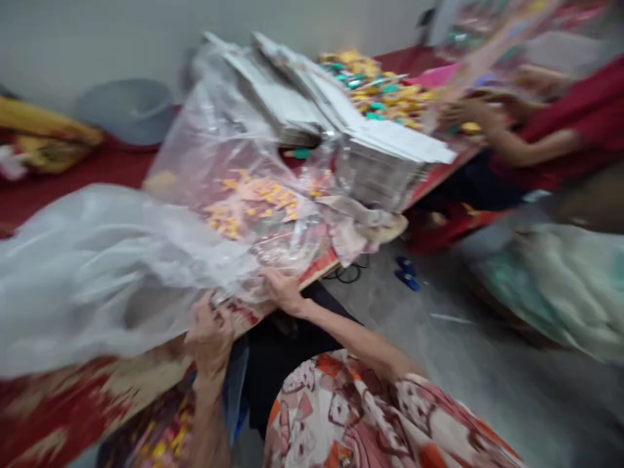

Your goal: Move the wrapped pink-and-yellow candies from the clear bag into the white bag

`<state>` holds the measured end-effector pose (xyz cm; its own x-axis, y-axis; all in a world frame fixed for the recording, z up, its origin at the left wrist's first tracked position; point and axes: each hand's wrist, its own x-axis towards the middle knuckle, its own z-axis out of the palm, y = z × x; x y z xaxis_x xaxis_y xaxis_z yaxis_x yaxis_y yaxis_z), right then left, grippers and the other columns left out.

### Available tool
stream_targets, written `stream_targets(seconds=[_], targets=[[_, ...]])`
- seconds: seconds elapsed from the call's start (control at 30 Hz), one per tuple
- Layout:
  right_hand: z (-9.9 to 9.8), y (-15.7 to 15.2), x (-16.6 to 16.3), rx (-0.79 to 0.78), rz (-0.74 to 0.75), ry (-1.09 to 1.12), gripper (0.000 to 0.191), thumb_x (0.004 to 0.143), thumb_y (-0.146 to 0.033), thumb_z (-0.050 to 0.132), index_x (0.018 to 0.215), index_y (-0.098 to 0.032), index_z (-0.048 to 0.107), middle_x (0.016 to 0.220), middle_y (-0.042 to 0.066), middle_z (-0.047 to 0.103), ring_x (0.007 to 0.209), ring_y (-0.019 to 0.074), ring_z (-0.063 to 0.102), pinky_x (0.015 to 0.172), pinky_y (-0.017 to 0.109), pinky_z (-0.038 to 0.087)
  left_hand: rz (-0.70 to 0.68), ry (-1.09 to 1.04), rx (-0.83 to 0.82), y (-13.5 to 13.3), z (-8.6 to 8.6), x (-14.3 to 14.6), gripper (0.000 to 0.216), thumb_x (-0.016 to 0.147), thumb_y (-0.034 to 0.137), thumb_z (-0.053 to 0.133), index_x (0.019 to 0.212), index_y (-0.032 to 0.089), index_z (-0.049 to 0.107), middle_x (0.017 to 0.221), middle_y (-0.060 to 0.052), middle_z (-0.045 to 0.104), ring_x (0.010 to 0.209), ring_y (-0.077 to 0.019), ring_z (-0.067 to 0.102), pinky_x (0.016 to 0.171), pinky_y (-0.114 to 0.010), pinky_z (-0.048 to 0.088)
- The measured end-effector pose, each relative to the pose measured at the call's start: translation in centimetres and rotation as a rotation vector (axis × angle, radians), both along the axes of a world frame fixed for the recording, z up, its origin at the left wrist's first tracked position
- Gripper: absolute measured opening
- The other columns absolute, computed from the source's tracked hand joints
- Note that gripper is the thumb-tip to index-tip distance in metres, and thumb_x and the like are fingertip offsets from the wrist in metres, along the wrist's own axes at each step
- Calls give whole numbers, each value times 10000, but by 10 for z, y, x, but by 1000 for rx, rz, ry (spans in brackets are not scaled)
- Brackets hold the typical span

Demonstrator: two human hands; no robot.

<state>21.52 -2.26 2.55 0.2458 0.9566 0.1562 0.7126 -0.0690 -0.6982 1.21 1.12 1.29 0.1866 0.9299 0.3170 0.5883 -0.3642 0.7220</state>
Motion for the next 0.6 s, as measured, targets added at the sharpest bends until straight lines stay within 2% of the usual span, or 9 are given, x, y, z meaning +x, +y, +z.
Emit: stream_targets(seconds=[0.03, 0.1, 0.2, 0.27, 0.37, 0.47, 0.53, 0.6], targets=[[-11, 7, 6, -26, 40, -12, 379, 935, -19, 607, 1182, -249, 782, 1255, 75, 812, 1160, 253, 782, 988, 360, 653, 80, 32, 38, -4, -8, -8, 358, 1069, 319, 515, 1360, 304, 722, 1177, -88, 771, 1022, -311, 757, 893, -472, 621], [-24, 24, 17, -59, 63, -80, 379, 992, -58, 553, 1256, -222, 771, 1304, 129, 782, 1197, 275, 762, 1031, 379, 623, 113, 52, 108, -8, -24, -8, 339, 1003, 226, 499, 1227, 224, 754, 1051, -106, 787, 940, -287, 769, 860, -417, 604], [-24, 64, 34, -106, 128, -193, 357, 1045, -86, 502, 1228, -206, 783, 1262, 137, 771, 1138, 271, 748, 974, 362, 596, 37, -10, 141, -8, -48, 6, 275, 974, 186, 495, 1064, 220, 752, 901, -76, 774, 849, -240, 759, 824, -351, 594], [-18, 98, 46, -127, 134, -258, 348, 1051, -91, 494, 1198, -202, 789, 1267, 136, 760, 1076, 261, 734, 904, 344, 574, 54, -75, 149, -10, -58, 11, 238, 993, 195, 506, 1040, 229, 736, 887, -64, 777, 828, -226, 753, 814, -340, 599], [-14, 149, 65, -71, -84, -312, 347, 1058, -108, 492, 1285, -156, 750, 1380, 179, 707, 1074, 264, 697, 867, 345, 542, 154, -150, 135, -14, -63, 9, 182, 1008, 226, 532, 1032, 227, 713, 895, -71, 776, 811, -215, 743, 794, -330, 605], [-18, 180, 87, -72, -296, -329, 344, 1021, -89, 512, 1298, -100, 716, 1409, 234, 680, 1077, 278, 663, 860, 367, 516, 224, -185, 73, -19, -60, 8, 147, 1005, 249, 553, 1021, 225, 697, 879, -69, 756, 765, -206, 715, 748, -319, 594], [-20, 185, 100, -79, -295, -337, 265, 997, -96, 539, 1178, -116, 732, 1332, 222, 712, 1045, 275, 646, 859, 374, 504, 247, -209, 31, -20, -57, 8, 125, 1008, 258, 563, 1006, 228, 685, 866, -61, 745, 750, -201, 701, 740, -313, 592], [-20, 179, 109, -11, -218, -331, 191, 995, -138, 561, 1081, -161, 731, 1228, 173, 740, 1020, 267, 637, 865, 374, 499, 273, -219, -7, -20, -55, 8, 117, 1011, 269, 569, 997, 229, 678, 861, -55, 741, 743, -196, 695, 745, -309, 594]])
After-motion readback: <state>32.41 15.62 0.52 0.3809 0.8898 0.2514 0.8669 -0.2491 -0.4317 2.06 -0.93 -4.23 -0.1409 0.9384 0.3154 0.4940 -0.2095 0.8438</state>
